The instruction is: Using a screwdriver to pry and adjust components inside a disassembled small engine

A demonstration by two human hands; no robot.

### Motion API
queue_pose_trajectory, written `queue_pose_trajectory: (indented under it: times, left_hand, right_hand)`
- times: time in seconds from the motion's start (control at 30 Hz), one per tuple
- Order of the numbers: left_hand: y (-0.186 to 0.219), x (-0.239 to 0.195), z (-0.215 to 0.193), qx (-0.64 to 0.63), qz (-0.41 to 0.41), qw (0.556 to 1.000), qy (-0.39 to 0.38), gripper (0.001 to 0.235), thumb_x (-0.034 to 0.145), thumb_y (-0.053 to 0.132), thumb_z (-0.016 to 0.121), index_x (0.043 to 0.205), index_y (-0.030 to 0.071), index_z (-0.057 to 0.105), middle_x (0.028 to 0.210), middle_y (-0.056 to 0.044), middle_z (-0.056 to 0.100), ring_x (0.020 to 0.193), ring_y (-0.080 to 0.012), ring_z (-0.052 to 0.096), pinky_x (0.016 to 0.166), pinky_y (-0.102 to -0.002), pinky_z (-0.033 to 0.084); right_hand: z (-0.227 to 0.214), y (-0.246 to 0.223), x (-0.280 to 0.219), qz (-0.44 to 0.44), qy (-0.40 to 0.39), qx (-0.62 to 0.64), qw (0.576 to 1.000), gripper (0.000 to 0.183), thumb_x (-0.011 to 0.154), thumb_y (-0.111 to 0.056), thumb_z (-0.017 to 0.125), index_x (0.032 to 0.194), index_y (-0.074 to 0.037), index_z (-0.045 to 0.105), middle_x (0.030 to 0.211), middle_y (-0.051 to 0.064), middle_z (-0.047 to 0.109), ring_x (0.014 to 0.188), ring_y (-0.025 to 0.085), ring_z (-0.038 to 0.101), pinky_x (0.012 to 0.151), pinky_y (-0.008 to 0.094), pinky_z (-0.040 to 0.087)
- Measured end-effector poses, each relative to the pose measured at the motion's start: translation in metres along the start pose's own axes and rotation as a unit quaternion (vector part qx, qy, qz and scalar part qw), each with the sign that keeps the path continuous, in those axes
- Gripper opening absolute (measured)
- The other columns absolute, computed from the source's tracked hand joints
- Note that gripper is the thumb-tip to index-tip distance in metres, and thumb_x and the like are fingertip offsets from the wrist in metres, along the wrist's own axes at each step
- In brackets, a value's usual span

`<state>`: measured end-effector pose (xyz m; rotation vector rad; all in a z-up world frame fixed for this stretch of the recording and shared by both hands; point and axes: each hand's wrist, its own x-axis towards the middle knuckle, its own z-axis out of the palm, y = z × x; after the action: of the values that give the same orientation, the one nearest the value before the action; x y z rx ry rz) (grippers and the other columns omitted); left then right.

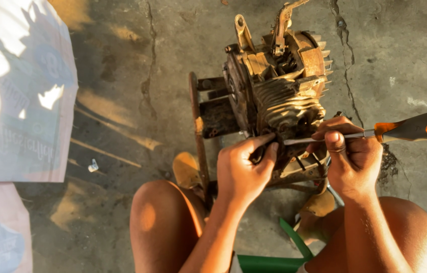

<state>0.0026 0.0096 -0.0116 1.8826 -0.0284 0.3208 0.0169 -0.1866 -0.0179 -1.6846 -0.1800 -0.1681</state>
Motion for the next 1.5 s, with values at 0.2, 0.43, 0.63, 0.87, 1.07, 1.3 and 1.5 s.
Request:
queue_pose_trajectory:
  times: [0.2,0.43,0.63,0.87,1.07,1.3,1.5]
  left_hand:
    - [0.005,0.003,0.003,-0.017,-0.115,0.993,-0.015,0.022,0.079,0.014,0.079,0.098,0.004,0.082,0.066,-0.004,0.078,0.044,-0.0081,0.058,0.041,-0.023,0.046]
    - [0.016,0.014,-0.008,0.049,-0.225,0.968,-0.095,0.022,0.080,0.029,0.078,0.093,0.014,0.085,0.052,-0.001,0.069,0.038,-0.0126,0.056,0.039,-0.028,0.043]
    - [0.002,0.002,-0.008,0.026,-0.044,0.998,-0.022,0.019,0.078,0.015,0.075,0.092,0.004,0.080,0.066,-0.005,0.076,0.043,-0.0148,0.059,0.042,-0.027,0.046]
    - [-0.027,-0.003,-0.005,-0.046,-0.167,0.985,-0.004,0.031,0.081,0.015,0.070,0.109,0.003,0.077,0.099,-0.009,0.082,0.083,-0.0182,0.076,0.075,-0.027,0.059]
    - [-0.034,-0.001,0.008,-0.171,-0.226,0.959,-0.016,0.030,0.086,0.012,0.068,0.112,0.000,0.078,0.095,-0.009,0.082,0.079,-0.0137,0.071,0.073,-0.024,0.057]
    - [-0.034,0.001,0.007,-0.209,-0.258,0.943,-0.022,0.027,0.088,0.012,0.069,0.107,-0.004,0.079,0.085,-0.008,0.079,0.067,-0.0109,0.063,0.061,-0.023,0.051]
    - [-0.033,0.004,0.006,-0.219,-0.265,0.939,-0.028,0.028,0.087,0.013,0.069,0.106,-0.006,0.078,0.085,-0.010,0.079,0.068,-0.0112,0.063,0.061,-0.023,0.052]
  right_hand:
    - [0.000,0.000,0.001,-0.002,0.000,-0.022,1.000,0.027,0.110,-0.014,0.052,0.095,0.006,0.062,0.093,0.010,0.061,0.072,0.016,0.059,0.068,0.023,0.049]
    - [0.003,0.002,0.000,-0.002,0.013,-0.029,0.999,0.030,0.110,-0.012,0.052,0.093,0.010,0.062,0.096,0.011,0.061,0.073,0.017,0.058,0.068,0.024,0.048]
    - [0.003,0.001,0.000,-0.003,0.045,-0.018,0.999,0.027,0.112,-0.014,0.053,0.098,0.008,0.060,0.098,0.010,0.060,0.073,0.016,0.058,0.069,0.024,0.049]
    - [0.014,-0.011,0.008,-0.020,-0.010,-0.103,0.994,0.015,0.110,-0.003,0.050,0.101,0.004,0.060,0.089,0.009,0.061,0.074,0.016,0.062,0.074,0.025,0.051]
    - [0.021,-0.003,0.014,-0.076,-0.051,-0.150,0.984,0.012,0.104,0.010,0.048,0.099,0.009,0.058,0.103,0.014,0.058,0.077,0.021,0.063,0.072,0.028,0.053]
    - [0.022,-0.013,0.015,-0.143,-0.061,-0.229,0.961,0.016,0.096,0.018,0.051,0.095,0.012,0.066,0.103,0.021,0.059,0.080,0.025,0.058,0.071,0.031,0.053]
    - [0.022,-0.005,0.009,-0.053,-0.036,-0.162,0.985,0.013,0.105,0.009,0.045,0.101,0.005,0.056,0.098,0.011,0.059,0.079,0.018,0.059,0.077,0.027,0.050]
